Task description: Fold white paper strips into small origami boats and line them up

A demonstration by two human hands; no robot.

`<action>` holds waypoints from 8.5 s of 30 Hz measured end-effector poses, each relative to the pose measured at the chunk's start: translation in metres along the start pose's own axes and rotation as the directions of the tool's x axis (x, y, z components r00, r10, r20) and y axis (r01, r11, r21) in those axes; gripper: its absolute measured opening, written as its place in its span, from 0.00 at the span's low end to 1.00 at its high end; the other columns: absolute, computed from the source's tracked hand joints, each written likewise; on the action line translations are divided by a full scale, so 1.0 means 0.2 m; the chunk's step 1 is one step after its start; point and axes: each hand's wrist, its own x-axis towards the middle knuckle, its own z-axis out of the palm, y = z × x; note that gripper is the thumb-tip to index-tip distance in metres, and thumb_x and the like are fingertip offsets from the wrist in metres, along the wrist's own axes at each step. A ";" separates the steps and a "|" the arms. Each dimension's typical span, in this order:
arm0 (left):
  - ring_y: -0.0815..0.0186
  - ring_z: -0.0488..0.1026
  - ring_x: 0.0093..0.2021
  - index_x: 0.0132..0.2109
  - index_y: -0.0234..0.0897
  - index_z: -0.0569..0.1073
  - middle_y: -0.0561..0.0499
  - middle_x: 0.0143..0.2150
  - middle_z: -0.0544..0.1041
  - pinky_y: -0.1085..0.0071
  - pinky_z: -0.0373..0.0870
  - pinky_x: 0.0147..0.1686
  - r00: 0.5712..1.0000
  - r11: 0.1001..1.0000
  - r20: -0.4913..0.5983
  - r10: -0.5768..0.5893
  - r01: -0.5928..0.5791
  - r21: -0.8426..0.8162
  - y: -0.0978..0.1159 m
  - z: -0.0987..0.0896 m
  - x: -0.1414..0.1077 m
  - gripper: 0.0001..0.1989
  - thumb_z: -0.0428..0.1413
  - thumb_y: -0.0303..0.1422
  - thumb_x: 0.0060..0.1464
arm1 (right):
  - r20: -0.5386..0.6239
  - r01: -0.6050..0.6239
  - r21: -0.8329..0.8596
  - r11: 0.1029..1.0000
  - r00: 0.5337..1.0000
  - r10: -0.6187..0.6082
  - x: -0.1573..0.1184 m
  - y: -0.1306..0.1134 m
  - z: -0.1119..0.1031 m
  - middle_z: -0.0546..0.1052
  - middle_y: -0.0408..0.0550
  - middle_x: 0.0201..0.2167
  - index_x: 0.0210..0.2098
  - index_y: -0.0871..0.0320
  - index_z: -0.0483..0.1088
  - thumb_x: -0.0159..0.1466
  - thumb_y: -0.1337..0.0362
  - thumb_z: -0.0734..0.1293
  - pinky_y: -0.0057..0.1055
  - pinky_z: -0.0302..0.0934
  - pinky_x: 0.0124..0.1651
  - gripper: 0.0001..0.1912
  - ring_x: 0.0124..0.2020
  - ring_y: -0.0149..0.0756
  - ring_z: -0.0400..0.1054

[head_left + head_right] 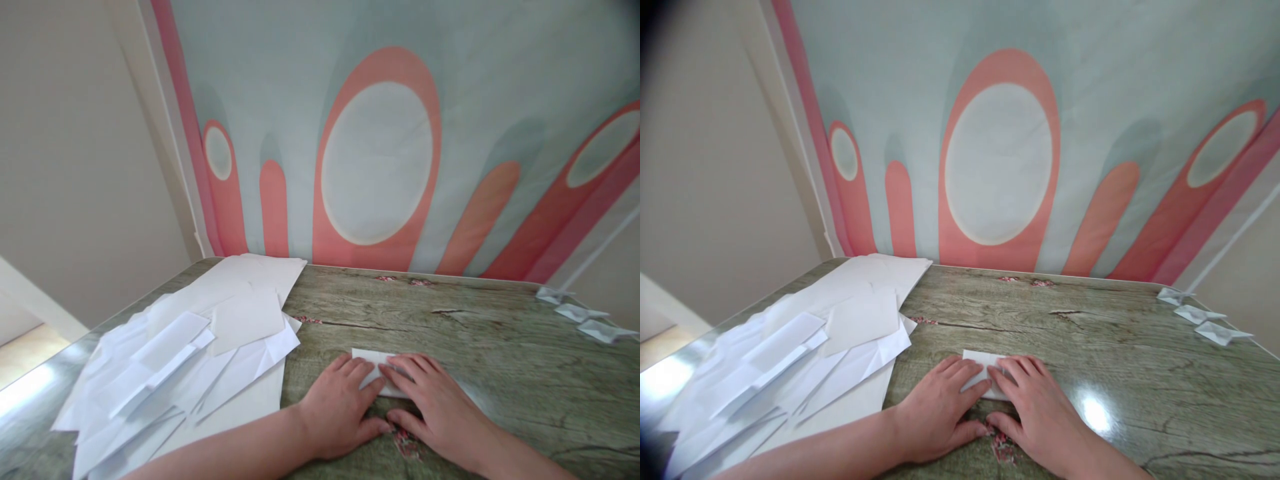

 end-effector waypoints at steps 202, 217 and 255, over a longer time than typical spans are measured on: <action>0.61 0.65 0.51 0.52 0.36 0.65 0.47 0.50 0.68 0.66 0.61 0.53 0.995 0.996 -0.067 0.080 -0.078 0.030 -0.10 0.06 0.04 0.17 0.50 0.38 0.58 | -0.357 0.140 0.007 0.990 0.925 -0.129 -0.05 0.14 0.11 0.74 0.49 0.44 0.47 0.57 0.68 0.65 0.69 0.57 0.31 0.66 0.48 0.14 0.44 0.35 0.69; 0.60 0.65 0.51 0.53 0.36 0.65 0.47 0.51 0.68 0.65 0.61 0.53 0.994 0.997 -0.075 0.081 -0.081 -0.001 -0.11 0.07 0.04 0.17 0.50 0.38 0.58 | -0.221 0.064 0.199 0.978 0.975 -0.019 0.06 0.22 0.02 0.75 0.46 0.38 0.33 0.51 0.73 0.64 0.61 0.61 0.40 0.59 0.45 0.09 0.42 0.39 0.65; 0.59 0.64 0.50 0.55 0.38 0.63 0.47 0.48 0.68 0.64 0.60 0.51 0.998 0.999 -0.049 0.042 -0.042 0.000 -0.10 0.06 0.05 0.23 0.52 0.42 0.55 | -0.178 -0.144 0.381 0.913 0.958 0.225 0.21 0.27 0.15 0.65 0.44 0.30 0.25 0.55 0.62 0.61 0.62 0.61 0.31 0.58 0.33 0.09 0.29 0.33 0.63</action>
